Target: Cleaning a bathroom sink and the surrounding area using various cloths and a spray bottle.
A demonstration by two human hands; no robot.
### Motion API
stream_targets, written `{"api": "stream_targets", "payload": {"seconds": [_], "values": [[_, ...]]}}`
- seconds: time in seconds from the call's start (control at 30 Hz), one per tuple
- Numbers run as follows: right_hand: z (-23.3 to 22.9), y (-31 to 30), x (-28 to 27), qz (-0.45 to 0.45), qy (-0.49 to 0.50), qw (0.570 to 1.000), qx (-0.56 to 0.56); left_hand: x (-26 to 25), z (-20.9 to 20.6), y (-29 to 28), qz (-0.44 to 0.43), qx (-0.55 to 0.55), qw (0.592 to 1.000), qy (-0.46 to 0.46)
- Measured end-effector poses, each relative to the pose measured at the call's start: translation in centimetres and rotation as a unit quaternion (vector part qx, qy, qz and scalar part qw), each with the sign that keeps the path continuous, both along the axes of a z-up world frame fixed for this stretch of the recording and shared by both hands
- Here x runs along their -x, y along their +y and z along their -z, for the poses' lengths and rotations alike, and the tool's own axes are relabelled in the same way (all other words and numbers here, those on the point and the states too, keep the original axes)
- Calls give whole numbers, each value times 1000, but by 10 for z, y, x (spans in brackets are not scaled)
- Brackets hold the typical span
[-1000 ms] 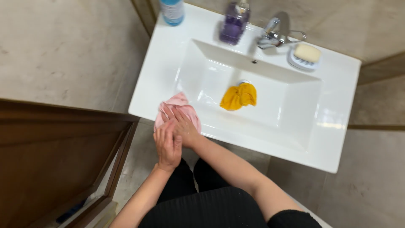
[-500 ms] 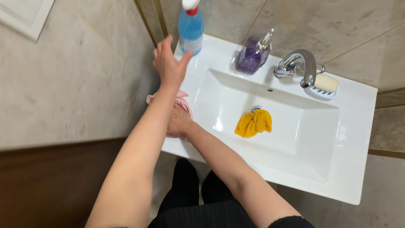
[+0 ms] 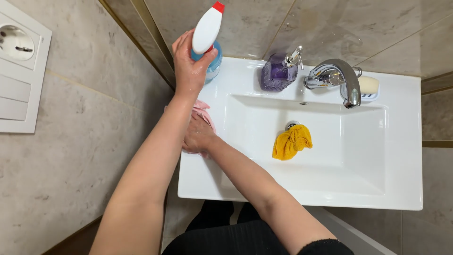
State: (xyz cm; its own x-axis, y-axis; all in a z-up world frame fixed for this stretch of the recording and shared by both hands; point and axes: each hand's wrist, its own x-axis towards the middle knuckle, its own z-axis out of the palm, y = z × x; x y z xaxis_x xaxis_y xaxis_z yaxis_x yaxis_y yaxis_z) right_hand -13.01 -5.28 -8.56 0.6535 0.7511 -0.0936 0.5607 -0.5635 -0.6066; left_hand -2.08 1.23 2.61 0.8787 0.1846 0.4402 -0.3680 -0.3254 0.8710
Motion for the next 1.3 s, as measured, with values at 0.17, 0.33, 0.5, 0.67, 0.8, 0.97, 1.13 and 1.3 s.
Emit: {"api": "stream_targets", "payload": {"seconds": [0.17, 0.33, 0.5, 0.67, 0.8, 0.97, 1.13, 1.3], "values": [[-5, -2, 7, 25, -105, 994, 15, 44, -46, 23, 53, 23, 998, 25], [-1, -38, 53, 67, -272, 951, -129, 93, -54, 51, 71, 20, 996, 59], [22, -54, 80, 103, -262, 948, -145, 107, -23, 71, 108, 147, 962, 201], [11, -54, 76, 87, -267, 951, -127, 114, -32, 78, 104, 69, 971, 202], [15, -46, 48, -53, -268, 957, -94, 132, -52, 91, 80, 146, 971, 169], [31, -29, -49, -3, -178, 984, -5, 136, -75, 94, 50, 140, 978, 148], [18, -24, -126, 55, -290, 951, 87, 127, -57, 86, 41, 157, 974, 156], [11, -30, -139, 146, -181, 970, 78, 121, -52, 66, 59, 179, 970, 156]]}}
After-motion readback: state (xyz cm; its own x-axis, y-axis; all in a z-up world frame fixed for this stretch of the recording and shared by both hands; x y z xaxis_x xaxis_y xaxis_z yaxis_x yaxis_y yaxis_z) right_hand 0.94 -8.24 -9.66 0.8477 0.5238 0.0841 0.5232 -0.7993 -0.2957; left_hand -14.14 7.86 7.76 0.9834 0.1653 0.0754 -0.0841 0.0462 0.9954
